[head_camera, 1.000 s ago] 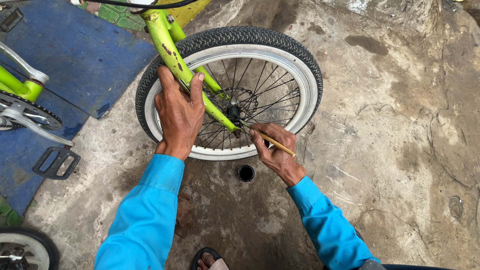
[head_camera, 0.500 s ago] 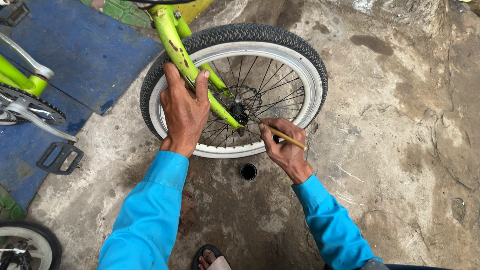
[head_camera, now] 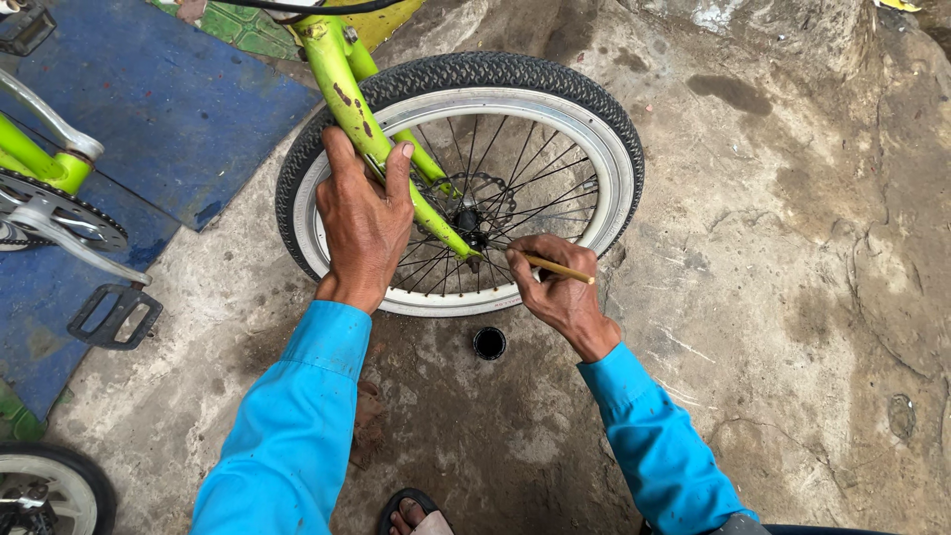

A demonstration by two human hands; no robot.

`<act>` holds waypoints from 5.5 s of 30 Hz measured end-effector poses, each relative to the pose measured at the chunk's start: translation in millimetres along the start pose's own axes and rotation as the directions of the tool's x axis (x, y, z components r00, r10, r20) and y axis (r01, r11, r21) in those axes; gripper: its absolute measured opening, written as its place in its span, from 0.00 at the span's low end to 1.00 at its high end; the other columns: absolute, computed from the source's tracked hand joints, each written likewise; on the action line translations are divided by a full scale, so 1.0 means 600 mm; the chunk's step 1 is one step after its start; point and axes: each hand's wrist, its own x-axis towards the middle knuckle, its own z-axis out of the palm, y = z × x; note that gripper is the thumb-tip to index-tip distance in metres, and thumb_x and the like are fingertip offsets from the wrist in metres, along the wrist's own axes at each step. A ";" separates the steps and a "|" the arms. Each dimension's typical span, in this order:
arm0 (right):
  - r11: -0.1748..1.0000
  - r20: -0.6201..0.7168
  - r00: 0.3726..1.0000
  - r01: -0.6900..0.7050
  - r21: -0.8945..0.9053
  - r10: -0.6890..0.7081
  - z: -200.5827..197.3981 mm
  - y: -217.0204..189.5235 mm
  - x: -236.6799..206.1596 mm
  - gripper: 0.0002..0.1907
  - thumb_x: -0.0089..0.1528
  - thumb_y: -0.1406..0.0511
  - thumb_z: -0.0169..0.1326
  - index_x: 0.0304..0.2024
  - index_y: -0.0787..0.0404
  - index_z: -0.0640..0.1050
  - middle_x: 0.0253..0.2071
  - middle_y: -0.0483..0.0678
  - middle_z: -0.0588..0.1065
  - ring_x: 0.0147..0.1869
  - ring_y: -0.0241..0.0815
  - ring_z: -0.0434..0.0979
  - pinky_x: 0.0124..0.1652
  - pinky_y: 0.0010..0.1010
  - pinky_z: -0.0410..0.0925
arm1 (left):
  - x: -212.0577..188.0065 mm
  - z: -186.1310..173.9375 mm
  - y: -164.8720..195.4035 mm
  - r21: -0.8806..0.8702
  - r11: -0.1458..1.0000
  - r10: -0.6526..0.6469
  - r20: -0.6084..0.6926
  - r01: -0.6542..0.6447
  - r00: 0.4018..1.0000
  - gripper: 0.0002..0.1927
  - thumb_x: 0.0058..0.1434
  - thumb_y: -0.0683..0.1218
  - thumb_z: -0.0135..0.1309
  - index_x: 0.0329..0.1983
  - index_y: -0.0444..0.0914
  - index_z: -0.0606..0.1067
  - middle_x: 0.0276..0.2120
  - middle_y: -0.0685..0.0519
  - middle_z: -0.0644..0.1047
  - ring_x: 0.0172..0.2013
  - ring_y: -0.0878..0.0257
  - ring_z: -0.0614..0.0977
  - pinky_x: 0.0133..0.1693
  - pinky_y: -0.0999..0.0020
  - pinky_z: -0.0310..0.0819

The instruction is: The person holds the bicycle fork with one hand and uses a small brush to apply dark liquid to the wheel spokes, repeatedly dipping the brush into a small container on the ground between strokes. They work around different parts of the spokes throughout the episode.

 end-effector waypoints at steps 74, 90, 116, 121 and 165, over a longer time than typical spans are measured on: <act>0.943 0.512 0.800 -0.198 -0.269 0.314 0.071 0.067 -0.110 0.08 0.59 0.65 0.61 0.36 0.62 0.85 0.29 0.53 0.83 0.29 0.47 0.85 0.34 0.38 0.77 | -0.004 0.042 -0.039 0.066 0.984 0.173 -0.077 -0.168 0.982 0.32 0.77 0.50 0.55 0.68 0.28 0.52 0.26 0.43 0.77 0.27 0.51 0.86 0.24 0.63 0.79; 0.960 0.494 0.825 -0.199 -0.196 0.272 0.033 0.072 -0.090 0.07 0.55 0.66 0.64 0.32 0.64 0.86 0.27 0.53 0.82 0.30 0.47 0.84 0.32 0.36 0.75 | -0.001 0.014 -0.003 0.028 0.999 -0.034 -0.019 0.035 0.999 0.21 0.71 0.49 0.58 0.52 0.33 0.61 0.29 0.36 0.80 0.32 0.36 0.83 0.31 0.45 0.74; 0.971 -0.366 0.900 0.211 -0.110 -0.237 -0.064 -0.017 0.031 0.09 0.65 0.72 0.63 0.48 0.67 0.83 0.43 0.54 0.83 0.44 0.42 0.86 0.44 0.29 0.77 | 0.000 0.006 -0.005 0.046 0.998 -0.033 0.008 0.033 0.999 0.19 0.70 0.49 0.58 0.47 0.34 0.61 0.27 0.39 0.79 0.30 0.41 0.85 0.31 0.50 0.76; 0.966 -0.364 0.896 0.224 -0.127 -0.255 -0.055 -0.009 0.044 0.09 0.64 0.72 0.63 0.48 0.66 0.83 0.43 0.54 0.83 0.44 0.43 0.86 0.45 0.31 0.77 | 0.001 0.005 -0.003 0.022 0.998 -0.059 0.026 0.058 0.998 0.19 0.70 0.48 0.57 0.47 0.34 0.61 0.27 0.40 0.80 0.30 0.44 0.86 0.30 0.52 0.78; 0.973 -0.422 0.878 0.222 -0.057 -0.225 -0.028 -0.007 0.054 0.11 0.67 0.73 0.61 0.52 0.67 0.81 0.42 0.54 0.82 0.42 0.39 0.86 0.38 0.26 0.78 | 0.002 0.003 -0.002 0.041 0.998 -0.039 0.030 0.038 0.999 0.19 0.71 0.48 0.58 0.47 0.34 0.61 0.25 0.42 0.79 0.28 0.44 0.85 0.30 0.52 0.77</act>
